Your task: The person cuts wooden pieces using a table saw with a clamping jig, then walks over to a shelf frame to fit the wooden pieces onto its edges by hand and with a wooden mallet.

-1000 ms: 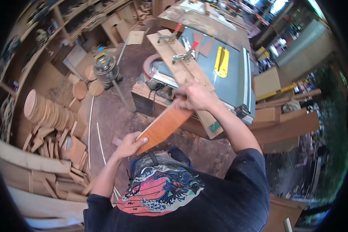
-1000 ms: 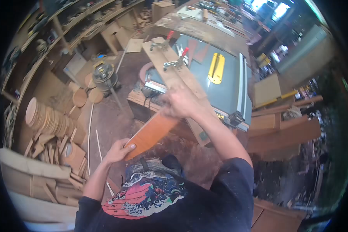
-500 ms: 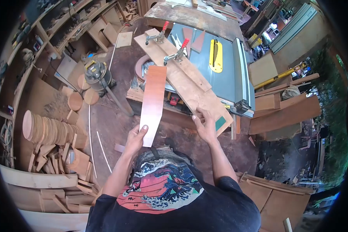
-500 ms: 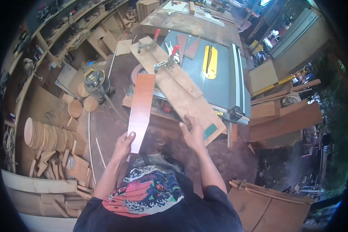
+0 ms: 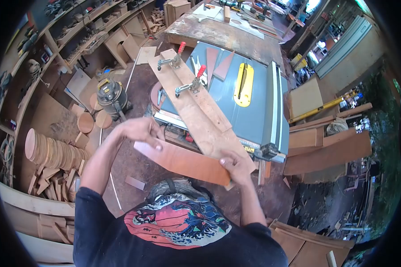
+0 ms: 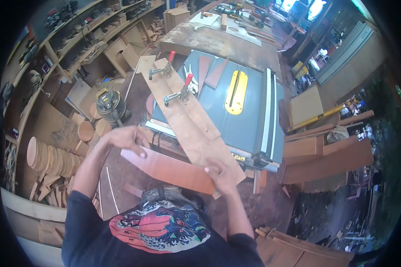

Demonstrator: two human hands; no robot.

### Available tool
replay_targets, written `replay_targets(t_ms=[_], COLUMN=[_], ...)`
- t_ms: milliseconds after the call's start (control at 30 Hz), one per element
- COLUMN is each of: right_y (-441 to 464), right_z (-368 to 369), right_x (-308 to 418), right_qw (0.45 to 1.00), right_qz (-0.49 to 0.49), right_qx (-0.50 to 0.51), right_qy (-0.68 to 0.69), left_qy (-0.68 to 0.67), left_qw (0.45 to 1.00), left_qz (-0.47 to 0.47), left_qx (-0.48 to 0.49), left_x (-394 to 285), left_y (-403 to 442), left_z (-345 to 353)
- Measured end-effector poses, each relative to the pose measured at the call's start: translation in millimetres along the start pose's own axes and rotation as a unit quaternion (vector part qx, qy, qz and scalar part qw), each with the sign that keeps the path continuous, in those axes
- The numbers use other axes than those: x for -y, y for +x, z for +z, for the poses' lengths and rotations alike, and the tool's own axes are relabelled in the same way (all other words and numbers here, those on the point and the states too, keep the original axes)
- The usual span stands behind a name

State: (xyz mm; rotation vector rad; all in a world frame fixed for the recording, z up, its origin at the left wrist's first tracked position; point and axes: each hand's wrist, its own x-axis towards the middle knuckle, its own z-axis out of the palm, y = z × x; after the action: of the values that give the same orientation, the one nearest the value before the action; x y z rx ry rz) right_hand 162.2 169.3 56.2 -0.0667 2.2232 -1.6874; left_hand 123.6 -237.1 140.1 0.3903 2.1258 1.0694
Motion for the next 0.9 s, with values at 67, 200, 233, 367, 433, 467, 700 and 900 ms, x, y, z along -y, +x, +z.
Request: replay_targets(t_ms=[67, 200, 233, 367, 433, 467, 700, 900], right_y=[3.8, 19.1, 24.8, 43.2, 66.8, 74.8, 131.1, 160.3], right_z=[18.1, 57.1, 67.0, 99.4, 128.3, 137.1, 148.0, 145.8], right_x=[-21.7, -20.9, -15.8, 18.6, -4.7, -5.0, 26.4, 45.6], right_qw=[0.990, 0.963, 0.961, 0.977, 0.980, 0.981, 0.983, 0.945], right_qz=[0.041, 0.028, 0.023, 0.052, -0.001, -0.025, -0.132, -0.151], right_qx=[-0.045, -0.117, -0.133, -0.100, -0.098, -0.098, -0.103, -0.173], right_qy=[0.127, 0.240, 0.242, 0.183, 0.173, 0.166, -0.079, -0.234], left_qy=[0.002, -0.468, -0.487, -0.496, -0.503, -0.514, -0.565, -0.541], left_qw=[0.993, 0.783, 0.772, 0.755, 0.739, 0.733, 0.694, 0.719], left_qz=[-0.010, 0.067, 0.058, 0.065, 0.071, 0.066, 0.057, 0.047], left_qx=[-0.118, -0.404, -0.405, -0.425, -0.442, -0.441, -0.442, -0.434], left_x=[11.0, 57.9, 84.5, 85.7, 104.5, 109.7, 158.2, 158.8], left_y=[19.6, 47.0, 58.0, 91.4, 107.0, 108.4, 148.9, 163.3], left_z=[-28.3, -26.1, -14.9, 49.1, 43.7, 34.3, -65.2, -112.9])
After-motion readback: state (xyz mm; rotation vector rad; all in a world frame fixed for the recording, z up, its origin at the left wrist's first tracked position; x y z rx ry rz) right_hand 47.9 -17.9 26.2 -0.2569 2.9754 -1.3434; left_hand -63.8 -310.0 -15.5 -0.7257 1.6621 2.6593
